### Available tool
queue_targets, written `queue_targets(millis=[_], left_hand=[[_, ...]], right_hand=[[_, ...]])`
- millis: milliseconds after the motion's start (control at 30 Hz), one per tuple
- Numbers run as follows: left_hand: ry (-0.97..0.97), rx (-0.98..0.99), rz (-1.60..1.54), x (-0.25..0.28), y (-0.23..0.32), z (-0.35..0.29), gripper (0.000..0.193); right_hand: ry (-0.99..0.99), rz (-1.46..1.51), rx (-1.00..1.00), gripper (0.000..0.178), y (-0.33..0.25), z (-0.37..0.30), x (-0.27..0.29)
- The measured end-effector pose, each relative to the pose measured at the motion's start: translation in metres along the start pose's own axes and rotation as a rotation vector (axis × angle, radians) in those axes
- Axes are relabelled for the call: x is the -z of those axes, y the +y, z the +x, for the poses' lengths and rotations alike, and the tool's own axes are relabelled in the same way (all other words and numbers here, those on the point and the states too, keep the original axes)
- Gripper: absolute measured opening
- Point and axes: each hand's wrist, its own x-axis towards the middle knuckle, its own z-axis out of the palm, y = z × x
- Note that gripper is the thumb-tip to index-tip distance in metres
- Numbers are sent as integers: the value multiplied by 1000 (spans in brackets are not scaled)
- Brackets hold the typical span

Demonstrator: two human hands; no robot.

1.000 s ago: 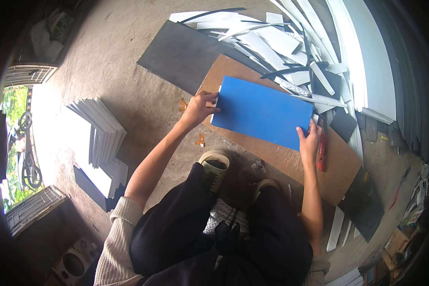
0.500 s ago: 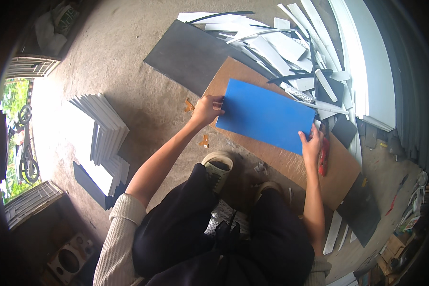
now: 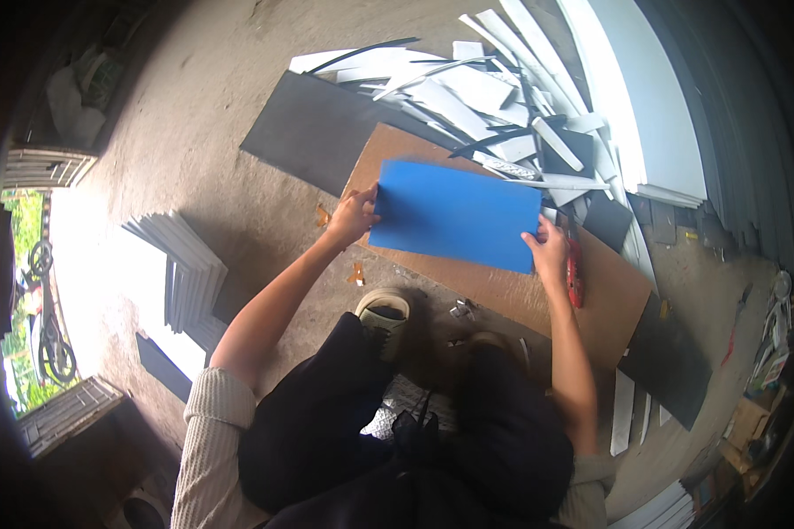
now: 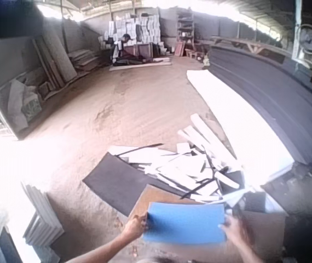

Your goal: The person sits on the floor and repeatedly cuts white foam sheets using a blue template and a red utility knife. They align the template, score the foam, and stack the cut pieces.

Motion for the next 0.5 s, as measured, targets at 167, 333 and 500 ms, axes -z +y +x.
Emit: queue_targets(millis=[167, 333, 500], left_hand=[[-234, 89, -189, 12, -1, 15, 87], [-110, 227, -95, 8, 13, -3, 49], [24, 265, -144, 5, 17, -14, 27]], right_hand=[[-88, 212, -77, 47, -7, -1, 8], [-113, 265, -116, 29, -12, -4, 18], [-91, 243, -77, 27, -7, -3, 18]])
